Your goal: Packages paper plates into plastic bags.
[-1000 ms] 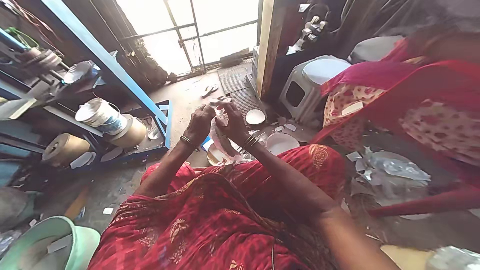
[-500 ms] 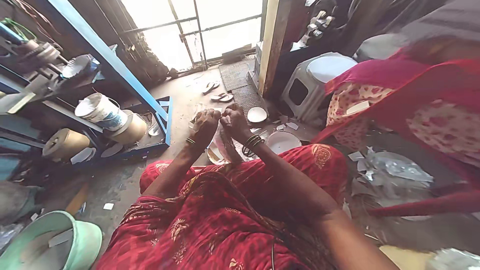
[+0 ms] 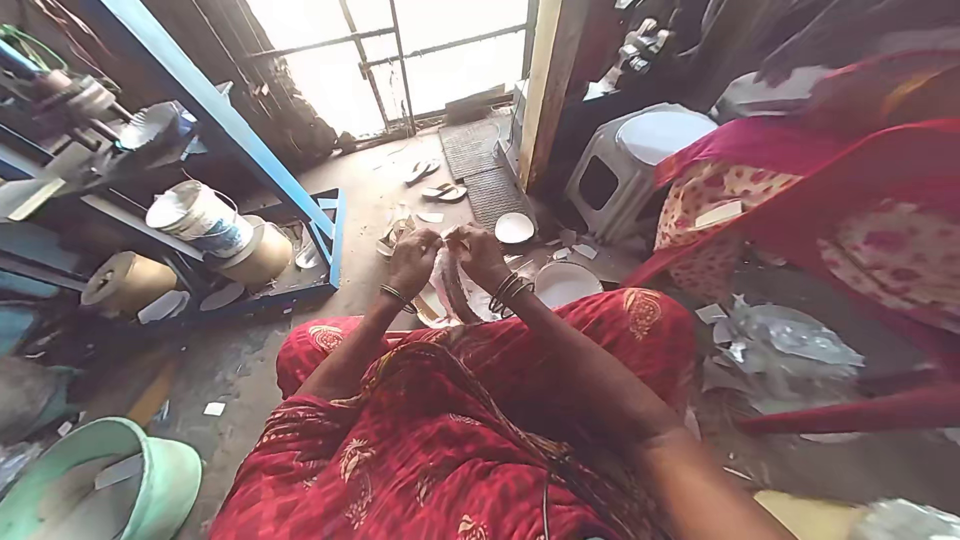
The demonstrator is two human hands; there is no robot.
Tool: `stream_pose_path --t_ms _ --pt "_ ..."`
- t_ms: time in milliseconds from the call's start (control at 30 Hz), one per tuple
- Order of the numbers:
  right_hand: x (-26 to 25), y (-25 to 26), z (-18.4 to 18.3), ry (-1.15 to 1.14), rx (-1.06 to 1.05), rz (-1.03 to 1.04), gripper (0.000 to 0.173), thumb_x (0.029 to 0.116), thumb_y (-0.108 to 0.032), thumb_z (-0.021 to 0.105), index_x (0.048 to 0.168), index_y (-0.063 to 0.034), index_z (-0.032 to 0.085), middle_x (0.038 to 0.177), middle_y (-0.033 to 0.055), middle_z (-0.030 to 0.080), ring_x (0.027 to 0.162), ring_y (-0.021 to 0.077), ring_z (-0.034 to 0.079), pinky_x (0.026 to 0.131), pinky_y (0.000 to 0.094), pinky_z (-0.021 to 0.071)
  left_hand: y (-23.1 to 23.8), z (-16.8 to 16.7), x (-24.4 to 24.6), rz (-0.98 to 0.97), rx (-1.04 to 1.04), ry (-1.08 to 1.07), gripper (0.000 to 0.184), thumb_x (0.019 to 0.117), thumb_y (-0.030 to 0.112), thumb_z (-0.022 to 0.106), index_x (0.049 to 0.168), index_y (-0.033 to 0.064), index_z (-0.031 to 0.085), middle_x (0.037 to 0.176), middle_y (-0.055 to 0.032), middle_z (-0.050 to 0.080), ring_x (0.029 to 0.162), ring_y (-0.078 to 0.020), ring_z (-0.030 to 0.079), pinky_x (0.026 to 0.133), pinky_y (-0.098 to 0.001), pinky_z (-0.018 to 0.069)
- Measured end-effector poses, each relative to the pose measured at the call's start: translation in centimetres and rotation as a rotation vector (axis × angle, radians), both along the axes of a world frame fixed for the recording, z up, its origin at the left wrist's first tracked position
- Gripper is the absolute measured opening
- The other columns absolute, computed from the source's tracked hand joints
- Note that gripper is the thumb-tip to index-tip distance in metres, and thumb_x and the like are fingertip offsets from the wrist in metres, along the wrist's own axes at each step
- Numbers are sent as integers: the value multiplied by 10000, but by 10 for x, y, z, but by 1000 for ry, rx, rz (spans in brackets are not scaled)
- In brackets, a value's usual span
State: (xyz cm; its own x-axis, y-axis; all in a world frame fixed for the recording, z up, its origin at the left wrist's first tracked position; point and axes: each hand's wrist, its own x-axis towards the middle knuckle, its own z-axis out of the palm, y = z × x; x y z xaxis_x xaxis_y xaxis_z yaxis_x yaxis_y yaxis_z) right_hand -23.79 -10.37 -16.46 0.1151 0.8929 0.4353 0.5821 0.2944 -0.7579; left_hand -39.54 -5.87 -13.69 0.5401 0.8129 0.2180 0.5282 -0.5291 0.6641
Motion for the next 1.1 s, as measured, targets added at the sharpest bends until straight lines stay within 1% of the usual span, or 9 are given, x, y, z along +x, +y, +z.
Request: stream_pose_path --t_ms 100,167,267,400,533,633,767,933,1100 --pt "4 8 -13 242 35 63 179 962 -70 644 1087 4 749 1104 182 716 1077 271 672 978 432 530 -3 -6 -3 78 -725 -517 200 1087 181 481 1182 46 595 843 -3 580 706 -76 563 677 -245 515" --pt "5 5 -10 294 28 71 305 965 -113 651 1256 -26 682 1281 204 635 1183 297 612 1009 433 509 -10 -2 -6 47 -911 -660 170 1097 211 450 1082 115 589 751 38 559 623 -51 537 604 -213 495" --pt "8 -1 1 176 160 54 389 985 -113 598 1355 7 606 1366 241 584 1261 358 569 1055 462 487 -22 6 -11 61 -923 -683 215 1103 254 438 1110 129 613 778 50 560 619 -33 522 603 -190 483" --pt "9 -10 19 -141 183 225 384 969 -158 690 1315 0 636 1156 201 665 963 295 678 876 433 570 -20 5 -14 76 -877 -625 224 1094 270 472 1154 117 625 849 40 597 673 -32 542 652 -197 493" --pt "9 -12 35 -519 63 257 169 967 28 570 1040 6 721 1022 197 687 958 348 698 865 481 578 -19 1 -6 102 -805 -551 184 1072 158 520 1161 31 619 861 11 604 715 -55 574 704 -225 514" --pt "8 -17 49 -709 42 262 171 960 86 529 1025 68 686 1011 237 663 968 395 682 849 494 568 -14 -5 -3 85 -802 -554 159 1062 121 533 1120 -2 614 842 -3 630 708 -67 612 712 -244 553" --pt "8 -13 65 -934 184 229 147 980 52 522 1026 75 660 1000 234 661 974 402 671 822 491 545 -10 15 -6 -5 -383 -240 273 1084 129 469 1128 -72 648 876 -75 684 744 -101 657 768 -289 573" --pt "24 -10 124 -1003 354 275 180 1000 27 510 1077 17 673 946 198 669 924 383 681 768 504 548 -9 71 -11 -72 599 315 291 1081 137 425 1162 -5 667 989 -232 711 878 -422 719 768 -595 566" --pt "50 -43 166 -1075 351 416 145 975 85 511 990 24 642 914 192 632 936 389 653 797 504 530 25 105 -28 -377 739 241 284 1078 164 473 996 -34 659 895 -197 681 870 -358 697 818 -504 556"
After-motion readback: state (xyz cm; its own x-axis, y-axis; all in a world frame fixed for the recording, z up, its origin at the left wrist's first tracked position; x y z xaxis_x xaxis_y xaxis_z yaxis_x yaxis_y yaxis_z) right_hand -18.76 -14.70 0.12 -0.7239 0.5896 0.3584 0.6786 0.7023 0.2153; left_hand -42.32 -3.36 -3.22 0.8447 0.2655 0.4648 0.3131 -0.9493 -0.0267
